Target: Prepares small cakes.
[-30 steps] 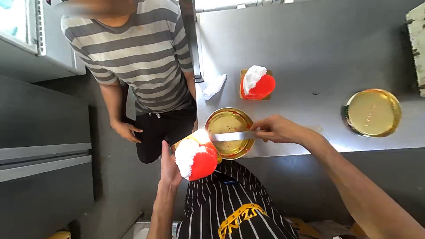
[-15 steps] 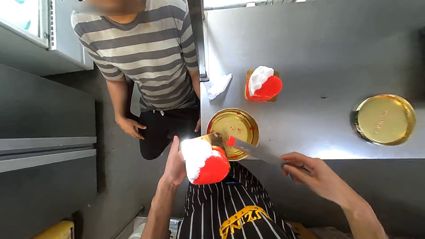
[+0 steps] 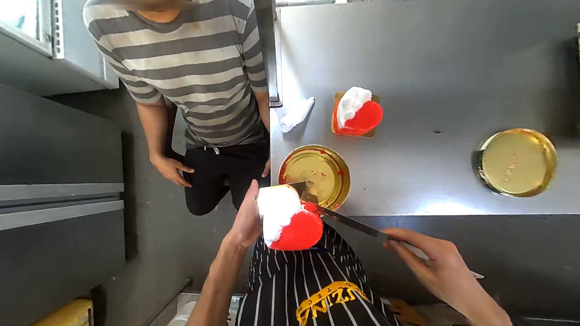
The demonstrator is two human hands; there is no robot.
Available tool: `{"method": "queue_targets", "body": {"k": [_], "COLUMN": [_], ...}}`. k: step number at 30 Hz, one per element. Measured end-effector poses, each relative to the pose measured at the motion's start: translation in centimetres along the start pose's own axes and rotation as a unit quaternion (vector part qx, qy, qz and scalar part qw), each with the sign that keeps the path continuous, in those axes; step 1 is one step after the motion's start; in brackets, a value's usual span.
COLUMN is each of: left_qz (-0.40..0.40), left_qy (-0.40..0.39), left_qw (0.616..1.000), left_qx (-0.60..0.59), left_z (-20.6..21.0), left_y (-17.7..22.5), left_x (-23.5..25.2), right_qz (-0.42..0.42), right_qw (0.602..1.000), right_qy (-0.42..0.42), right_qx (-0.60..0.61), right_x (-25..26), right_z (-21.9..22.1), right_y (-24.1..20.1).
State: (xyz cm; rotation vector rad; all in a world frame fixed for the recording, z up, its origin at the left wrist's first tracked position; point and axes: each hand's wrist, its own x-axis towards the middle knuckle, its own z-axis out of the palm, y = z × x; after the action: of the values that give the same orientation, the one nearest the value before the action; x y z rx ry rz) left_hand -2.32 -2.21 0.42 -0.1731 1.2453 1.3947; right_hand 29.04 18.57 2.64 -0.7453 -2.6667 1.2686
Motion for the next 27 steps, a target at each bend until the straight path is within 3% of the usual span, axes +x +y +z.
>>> {"method": "queue_targets", "body": {"k": [17,27], "left_qz": [-0.008,-0.001], "left_qy": [-0.02,-0.022], "left_qw": [1.0,1.0], "left_qx": [-0.003,-0.002], "left_z": [0.0,0.1], "left_y": [-0.1,0.1], "left_x": [-0.3,-0.5], "right_qz": [-0.078,-0.057], "right_qw": [0.985,0.991], "right_qy": [0.065,0.065], "right_qx": [-0.136,-0.102], "right_x": [-0.7,-1.4], "right_z": [0.5,1.0], "right_y": [-1.1,-0.7]}}
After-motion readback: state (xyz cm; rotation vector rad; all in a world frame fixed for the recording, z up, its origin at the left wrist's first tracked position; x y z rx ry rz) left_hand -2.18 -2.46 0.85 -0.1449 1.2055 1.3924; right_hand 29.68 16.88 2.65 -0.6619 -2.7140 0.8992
